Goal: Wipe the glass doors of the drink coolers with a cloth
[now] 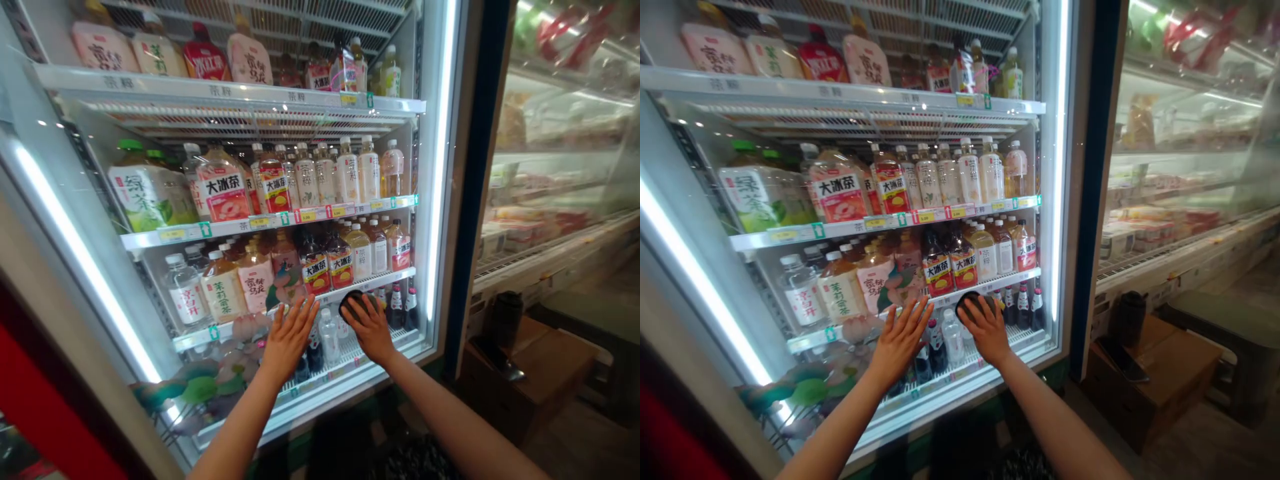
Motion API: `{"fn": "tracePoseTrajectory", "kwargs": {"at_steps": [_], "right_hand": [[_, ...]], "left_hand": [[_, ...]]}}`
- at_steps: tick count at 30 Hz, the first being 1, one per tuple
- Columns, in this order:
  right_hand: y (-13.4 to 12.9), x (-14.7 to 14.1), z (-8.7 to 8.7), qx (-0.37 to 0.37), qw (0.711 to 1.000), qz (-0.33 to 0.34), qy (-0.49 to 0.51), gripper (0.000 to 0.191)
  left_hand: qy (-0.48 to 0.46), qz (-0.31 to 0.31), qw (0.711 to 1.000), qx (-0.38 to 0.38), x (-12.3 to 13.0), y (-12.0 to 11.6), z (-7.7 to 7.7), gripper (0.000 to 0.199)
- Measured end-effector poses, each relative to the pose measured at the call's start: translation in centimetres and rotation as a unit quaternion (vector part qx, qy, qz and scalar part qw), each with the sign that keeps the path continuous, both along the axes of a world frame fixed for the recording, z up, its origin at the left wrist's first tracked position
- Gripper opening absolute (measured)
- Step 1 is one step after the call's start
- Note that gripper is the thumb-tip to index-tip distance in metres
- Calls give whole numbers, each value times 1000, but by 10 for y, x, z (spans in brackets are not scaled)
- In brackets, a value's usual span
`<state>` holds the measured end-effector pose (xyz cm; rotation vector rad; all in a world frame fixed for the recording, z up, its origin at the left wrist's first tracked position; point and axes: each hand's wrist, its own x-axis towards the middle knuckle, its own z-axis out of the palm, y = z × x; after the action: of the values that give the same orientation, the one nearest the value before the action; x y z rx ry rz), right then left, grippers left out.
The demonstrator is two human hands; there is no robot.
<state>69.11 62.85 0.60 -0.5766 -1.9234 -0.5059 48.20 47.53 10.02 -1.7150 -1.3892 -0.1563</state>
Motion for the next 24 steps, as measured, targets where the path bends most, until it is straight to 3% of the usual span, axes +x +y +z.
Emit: {"fn": "tracePoseTrajectory", "kwargs": {"at_steps": [3, 6, 8, 10, 13, 16, 18, 21, 24], "right_hand": [[13, 27, -15, -2, 1000, 5, -21, 73], [24, 25, 11, -70, 993, -40, 91, 79], [18, 4, 32, -91, 983, -59, 148, 80], [1, -20, 38, -87, 985, -56, 135, 80], [-23, -33, 15, -11, 1000, -2, 23, 74], [-24, -10, -16, 93, 985, 75, -125, 66], [-13, 11, -21, 110, 975, 89, -172, 64], [-1, 19, 2, 53, 992, 43, -110, 64], [-11, -11, 30, -23, 1000, -8, 1, 70]], "left_hand": [[-18, 33, 999, 6, -13, -11, -4, 86], [-25, 53, 998, 8, -20, -13, -8, 89], [-24, 57, 998, 5, -21, -11, -11, 89], [-24, 60, 998, -2, -19, -10, -13, 89], [-25, 68, 997, -9, -14, -11, -12, 88], [-21, 65, 998, -11, -13, -15, -9, 88], [-9, 48, 999, -8, -17, -22, -8, 87], [-4, 38, 999, -7, -29, -40, -12, 85], [-36, 75, 996, -11, -43, -60, -20, 88]]}}
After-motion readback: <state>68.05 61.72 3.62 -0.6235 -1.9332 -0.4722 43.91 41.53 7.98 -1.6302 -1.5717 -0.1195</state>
